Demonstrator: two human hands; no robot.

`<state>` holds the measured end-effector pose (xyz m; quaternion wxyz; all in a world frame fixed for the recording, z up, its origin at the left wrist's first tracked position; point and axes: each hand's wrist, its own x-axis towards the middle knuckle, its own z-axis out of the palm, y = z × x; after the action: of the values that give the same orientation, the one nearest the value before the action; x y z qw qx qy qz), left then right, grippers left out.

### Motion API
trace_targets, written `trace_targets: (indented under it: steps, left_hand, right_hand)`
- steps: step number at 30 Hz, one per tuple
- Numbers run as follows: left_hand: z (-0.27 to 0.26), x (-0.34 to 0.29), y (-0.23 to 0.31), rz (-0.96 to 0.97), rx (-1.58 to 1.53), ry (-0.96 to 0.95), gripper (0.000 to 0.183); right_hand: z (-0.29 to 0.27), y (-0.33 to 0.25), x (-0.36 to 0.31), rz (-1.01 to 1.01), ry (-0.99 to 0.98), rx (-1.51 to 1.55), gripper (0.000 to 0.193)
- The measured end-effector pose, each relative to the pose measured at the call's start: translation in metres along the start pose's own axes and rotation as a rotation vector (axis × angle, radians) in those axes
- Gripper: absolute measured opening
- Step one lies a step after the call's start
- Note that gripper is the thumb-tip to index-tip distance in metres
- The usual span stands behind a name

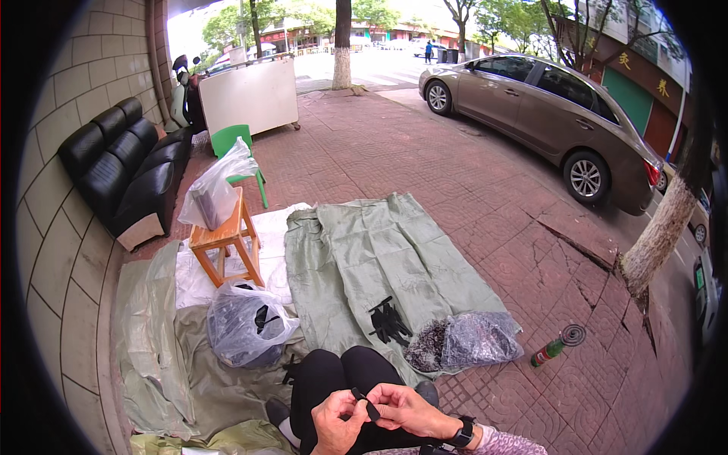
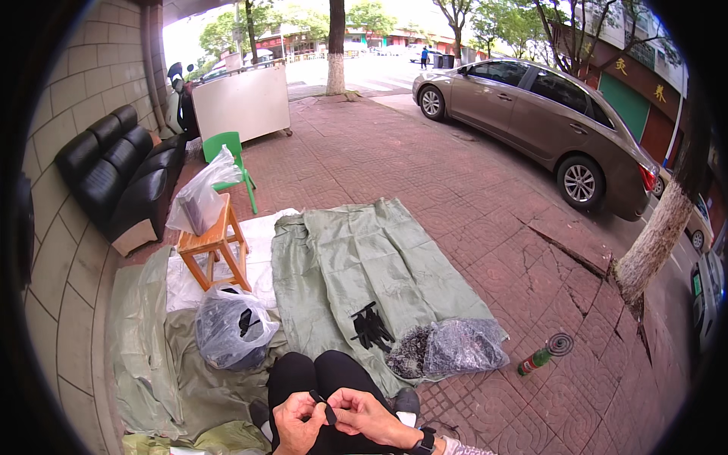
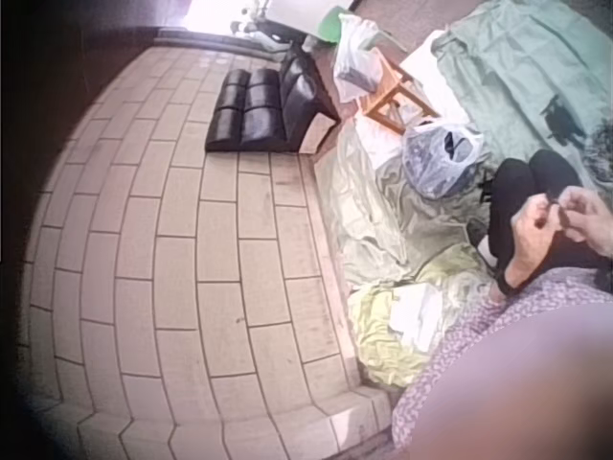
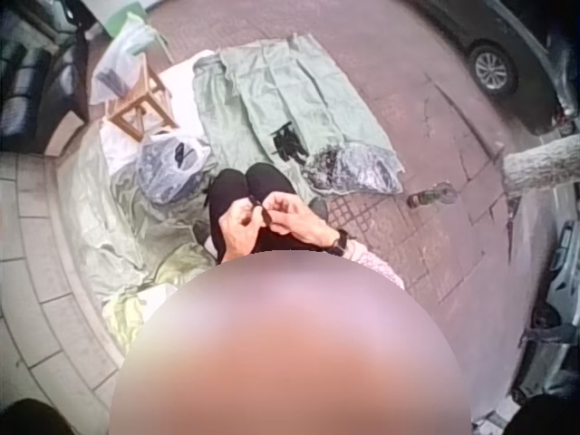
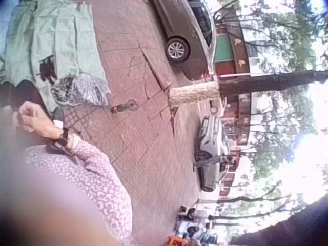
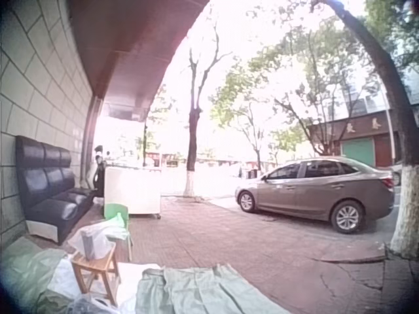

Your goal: The recorder is assembling plastic or rubber straps and buckles, likely for footwear or bags, while sitting outside on a tarp.

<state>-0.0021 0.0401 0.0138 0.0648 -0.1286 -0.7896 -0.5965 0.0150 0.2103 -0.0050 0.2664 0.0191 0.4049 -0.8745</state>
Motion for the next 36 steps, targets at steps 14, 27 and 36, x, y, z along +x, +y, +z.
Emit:
trace_targets:
  steps: [14, 27, 36]
  left_hand:
    - [0.002, 0.001, -0.001, -0.079, -0.062, -0.083, 0.008]
    - [-0.008, -0.002, 0.009, -0.141, -0.243, -0.118, 0.004]
    - [-0.016, 0.013, 0.026, 0.059, -0.070, -0.087, 0.006]
  right_hand:
    - [0.008, -0.005, -0.002, -0.206, 0.176, -0.374, 0.010]
    - [0.012, 0.002, -0.006, -0.248, 0.158, -0.416, 0.009]
    - [0.008, -0.001, -0.002, -0.277, 0.152, -0.419, 0.008]
